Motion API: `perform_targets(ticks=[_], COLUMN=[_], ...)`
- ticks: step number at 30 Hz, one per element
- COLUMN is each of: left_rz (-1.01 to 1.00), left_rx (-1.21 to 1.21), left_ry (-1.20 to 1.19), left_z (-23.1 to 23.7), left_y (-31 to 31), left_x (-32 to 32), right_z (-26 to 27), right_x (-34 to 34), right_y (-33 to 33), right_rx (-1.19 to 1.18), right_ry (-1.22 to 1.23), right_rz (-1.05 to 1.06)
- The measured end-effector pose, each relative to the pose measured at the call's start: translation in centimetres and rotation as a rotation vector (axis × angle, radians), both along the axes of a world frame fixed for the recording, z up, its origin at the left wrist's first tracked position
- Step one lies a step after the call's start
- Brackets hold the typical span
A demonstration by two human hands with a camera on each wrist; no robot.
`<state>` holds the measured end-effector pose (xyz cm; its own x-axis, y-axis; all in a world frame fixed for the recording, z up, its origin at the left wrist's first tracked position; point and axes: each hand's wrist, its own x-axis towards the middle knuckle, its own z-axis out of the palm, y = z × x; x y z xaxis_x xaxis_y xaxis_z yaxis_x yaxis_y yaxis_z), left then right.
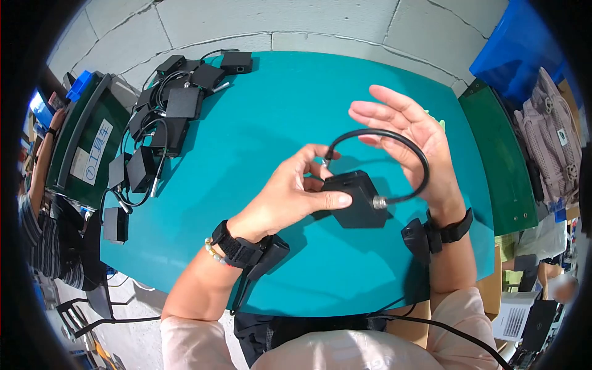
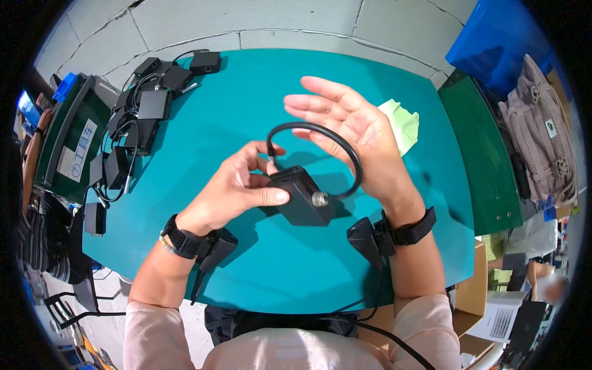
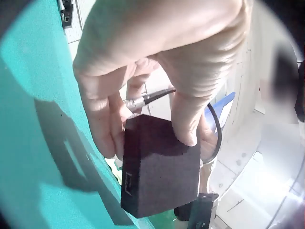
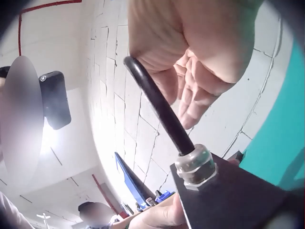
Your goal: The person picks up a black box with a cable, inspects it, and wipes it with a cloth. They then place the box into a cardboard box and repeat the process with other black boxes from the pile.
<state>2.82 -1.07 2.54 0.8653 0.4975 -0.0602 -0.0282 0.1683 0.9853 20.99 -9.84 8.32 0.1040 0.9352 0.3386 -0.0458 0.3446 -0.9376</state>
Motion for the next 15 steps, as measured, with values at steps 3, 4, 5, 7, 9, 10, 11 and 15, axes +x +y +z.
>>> perform_targets(ticks=[3, 4, 5, 7, 9, 10, 11, 15], left_rz=[0.146, 0.148, 0.204, 0.266, 0.248, 0.225, 0.223, 0.202], left_rx=[-0.128, -0.126, -0.173, -0.227, -0.145, -0.064, -0.065, -0.179], left_ry=[-0.046, -0.045, -0.075, -0.097, -0.066, -0.039, -0.036, -0.027], left_z=[0.0, 0.0, 0.1, 0.4, -0.1, -0.3, -0.1, 0.1], left_y=[0.7, 0.8, 0.8, 0.7, 0.8, 0.8, 0.9, 1.5], left_x=[0.1, 0.2, 0.3, 0.2, 0.2, 0.2, 0.1, -0.1], right_z=[-0.7, -0.7, -0.4, -1.2, -1.6, -1.6, -1.6, -1.5], right_x=[0.9, 1.0, 0.8, 0.2, -0.6, -0.6, -0.4, 0.2], right_y=[0.4, 0.5, 0.2, 0.0, -0.2, -0.2, -0.1, 0.0], right_rx=[-0.074, -0.149, -0.232, -0.223, -0.254, -0.255, -0.277, -0.316], right_ry=[0.089, 0.213, 0.256, -0.045, -0.367, -0.363, -0.343, -0.238], right_rz=[0.0, 0.055, 0.053, 0.02, -0.041, -0.042, -0.035, -0.015])
